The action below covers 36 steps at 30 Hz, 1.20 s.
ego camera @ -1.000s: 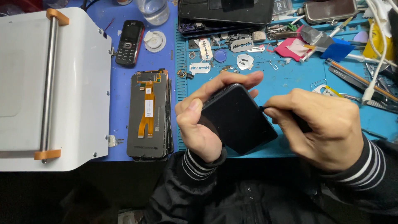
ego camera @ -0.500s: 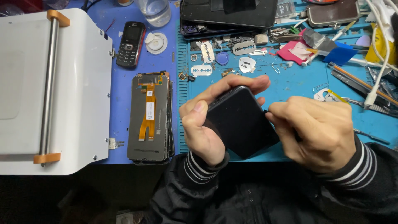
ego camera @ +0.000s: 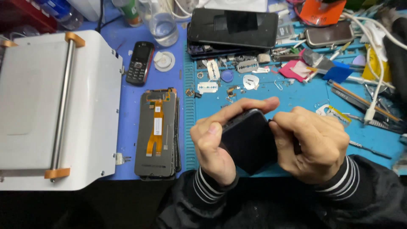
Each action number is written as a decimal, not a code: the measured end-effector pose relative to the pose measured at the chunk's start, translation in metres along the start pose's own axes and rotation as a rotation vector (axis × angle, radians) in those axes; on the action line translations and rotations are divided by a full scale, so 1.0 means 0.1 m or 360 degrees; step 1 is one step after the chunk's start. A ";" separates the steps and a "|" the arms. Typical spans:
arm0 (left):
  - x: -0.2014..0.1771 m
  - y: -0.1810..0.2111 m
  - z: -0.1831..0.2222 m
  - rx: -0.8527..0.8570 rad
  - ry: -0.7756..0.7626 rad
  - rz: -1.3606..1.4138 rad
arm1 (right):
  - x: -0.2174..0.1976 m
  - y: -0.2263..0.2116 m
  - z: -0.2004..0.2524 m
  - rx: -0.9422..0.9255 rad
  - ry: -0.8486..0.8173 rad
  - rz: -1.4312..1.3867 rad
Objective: The person pries open the back cover of a smartphone, applying liquid from a small bottle around the edge and working a thin metal pry tool along the seam between the cover and the frame. They work around the phone's perimeter, separate the cover, and set the phone down on the workbench.
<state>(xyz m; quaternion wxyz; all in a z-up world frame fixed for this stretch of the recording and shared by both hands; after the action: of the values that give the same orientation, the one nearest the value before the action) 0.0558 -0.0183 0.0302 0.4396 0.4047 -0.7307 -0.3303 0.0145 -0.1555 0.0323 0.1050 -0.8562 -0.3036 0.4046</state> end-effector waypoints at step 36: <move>0.33 -0.02 -0.02 0.0086 -0.0448 -0.0398 | -0.47 0.11 -0.33 -0.0629 -0.0003 -0.0239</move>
<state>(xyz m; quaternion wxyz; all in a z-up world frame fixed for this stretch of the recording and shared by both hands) 0.0491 -0.0491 0.0415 0.2776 0.4538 -0.7375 -0.4161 0.0217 -0.1905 0.0787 -0.0354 -0.8348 -0.4400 0.3291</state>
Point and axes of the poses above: each hand's wrist, its own z-axis away from the middle knuckle, its own x-axis out of the palm, y = z × x, the point moved 6 cm from there along -z, towards the middle knuckle, and after that the axes turned 8 degrees about x, right-handed, at the moved point
